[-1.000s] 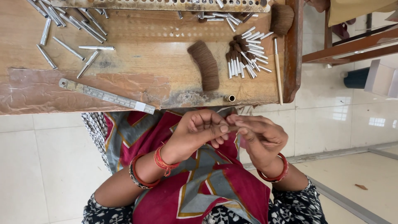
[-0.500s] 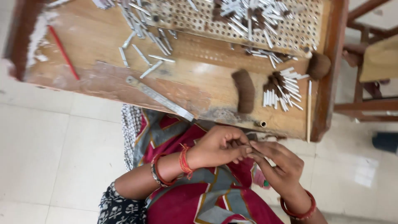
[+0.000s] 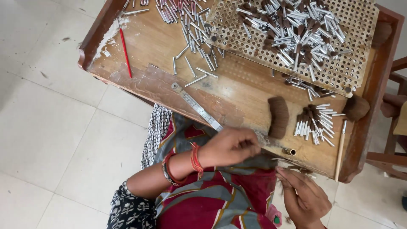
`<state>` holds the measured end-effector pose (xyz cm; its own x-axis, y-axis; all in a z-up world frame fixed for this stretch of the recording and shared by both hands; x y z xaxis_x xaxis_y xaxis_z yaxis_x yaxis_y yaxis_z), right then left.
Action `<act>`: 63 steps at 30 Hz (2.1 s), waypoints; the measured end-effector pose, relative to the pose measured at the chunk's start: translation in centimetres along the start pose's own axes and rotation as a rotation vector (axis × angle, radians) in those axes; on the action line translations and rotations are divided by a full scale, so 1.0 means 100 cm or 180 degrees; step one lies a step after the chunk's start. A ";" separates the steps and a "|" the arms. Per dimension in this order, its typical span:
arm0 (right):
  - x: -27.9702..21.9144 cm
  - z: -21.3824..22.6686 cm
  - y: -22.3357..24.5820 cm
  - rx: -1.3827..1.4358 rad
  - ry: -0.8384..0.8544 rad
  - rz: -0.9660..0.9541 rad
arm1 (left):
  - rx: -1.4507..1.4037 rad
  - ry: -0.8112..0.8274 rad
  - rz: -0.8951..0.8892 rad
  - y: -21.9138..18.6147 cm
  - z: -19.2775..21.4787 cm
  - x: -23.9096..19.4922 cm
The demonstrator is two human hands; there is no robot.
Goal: The person manually inserts brown bristles into metal tubes to assemble small metal brushes.
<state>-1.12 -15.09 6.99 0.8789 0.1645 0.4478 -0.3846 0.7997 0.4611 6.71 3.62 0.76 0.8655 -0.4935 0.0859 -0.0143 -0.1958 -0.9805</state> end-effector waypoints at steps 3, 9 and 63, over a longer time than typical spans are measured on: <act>0.002 0.003 -0.005 -0.0095 -0.0069 -0.0167 | 0.1654 -0.0892 -0.0806 -0.049 0.072 0.009; 0.003 0.006 -0.009 -0.0133 -0.0138 -0.0324 | 0.3591 -0.1354 -0.1051 -0.071 0.183 0.044; 0.001 -0.011 -0.001 0.1071 -0.0126 0.0191 | -0.3038 -0.0187 0.1150 0.050 -0.041 -0.016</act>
<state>-0.68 -14.55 6.12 0.8428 0.1778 0.5080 -0.5126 0.5530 0.6569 3.20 -0.01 -3.53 0.7532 -0.6196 -0.2211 -0.6501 -0.6495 -0.3944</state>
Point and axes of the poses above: each hand's wrist, its own x-axis towards the middle knuckle, its own z-axis out of the back of the hand, y = z × x, the point moved 8 cm from there along x, towards the middle knuckle, and after that the axes turned 10 degrees about -x, right-handed, at the moved point
